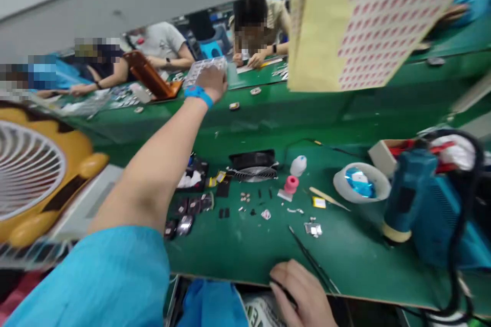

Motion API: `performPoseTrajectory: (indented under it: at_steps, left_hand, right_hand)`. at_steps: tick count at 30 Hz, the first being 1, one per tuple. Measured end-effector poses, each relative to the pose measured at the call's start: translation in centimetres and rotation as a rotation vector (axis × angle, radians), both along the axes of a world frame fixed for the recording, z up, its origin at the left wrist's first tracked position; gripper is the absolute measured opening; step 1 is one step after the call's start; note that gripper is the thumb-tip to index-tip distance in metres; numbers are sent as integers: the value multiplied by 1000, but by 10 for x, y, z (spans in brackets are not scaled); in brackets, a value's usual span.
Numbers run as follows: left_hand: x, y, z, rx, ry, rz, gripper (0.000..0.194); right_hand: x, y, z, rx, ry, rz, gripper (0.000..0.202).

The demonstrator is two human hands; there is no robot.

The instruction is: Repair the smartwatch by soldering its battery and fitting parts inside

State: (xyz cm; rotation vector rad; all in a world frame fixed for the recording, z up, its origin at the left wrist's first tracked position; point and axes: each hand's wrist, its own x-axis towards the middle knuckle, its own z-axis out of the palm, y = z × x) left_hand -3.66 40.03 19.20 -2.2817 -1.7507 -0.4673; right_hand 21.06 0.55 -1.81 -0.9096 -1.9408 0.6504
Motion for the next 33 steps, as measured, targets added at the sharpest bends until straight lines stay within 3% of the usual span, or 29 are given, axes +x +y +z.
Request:
performPoseTrajectory:
  at_steps: [3, 6, 8, 11, 14, 17, 19, 23, 26, 29, 33]
  left_hand:
    - [-15, -67, 28, 2, 34, 104, 29]
    - [-24, -171, 36, 186, -84, 19, 18]
    - [-30, -236, 17, 189, -185, -60, 18]
    - [-43, -298, -41, -103, -167, -193, 21]
    - [-57, -314, -103, -332, -44, -86, 18]
    - [-67, -309, -138, -402, 68, 27, 40]
    - [-72, -303, -145, -416, 70, 39, 43]
    - [-68, -303, -141, -368, 55, 6, 39]
    - [-48, -321, -142, -276, 3, -188, 36]
    - [-19, -347, -152, -286, -78, -431, 36]
    - [5, -375, -165, -328, -175, -494, 45]
  right_hand:
    - [1, 2, 13, -20, -8, 2, 14]
    - [-1, 1, 19, -24, -33, 14, 13]
    - [-3, -2, 20, -35, -48, 33, 13]
    - [-5, -6, 20, -53, -77, 49, 13]
    - [-10, -8, 18, -52, -119, 38, 13]
    - [-14, -8, 17, -47, -160, 25, 12]
    - [-16, -7, 18, -47, -174, 36, 13]
    - [-6, -3, 26, -32, -147, 37, 12]
    - [15, 6, 31, 46, -209, -139, 10]
    - [39, 17, 33, 113, -368, -314, 9]
    - [59, 23, 30, 82, -498, -351, 23]
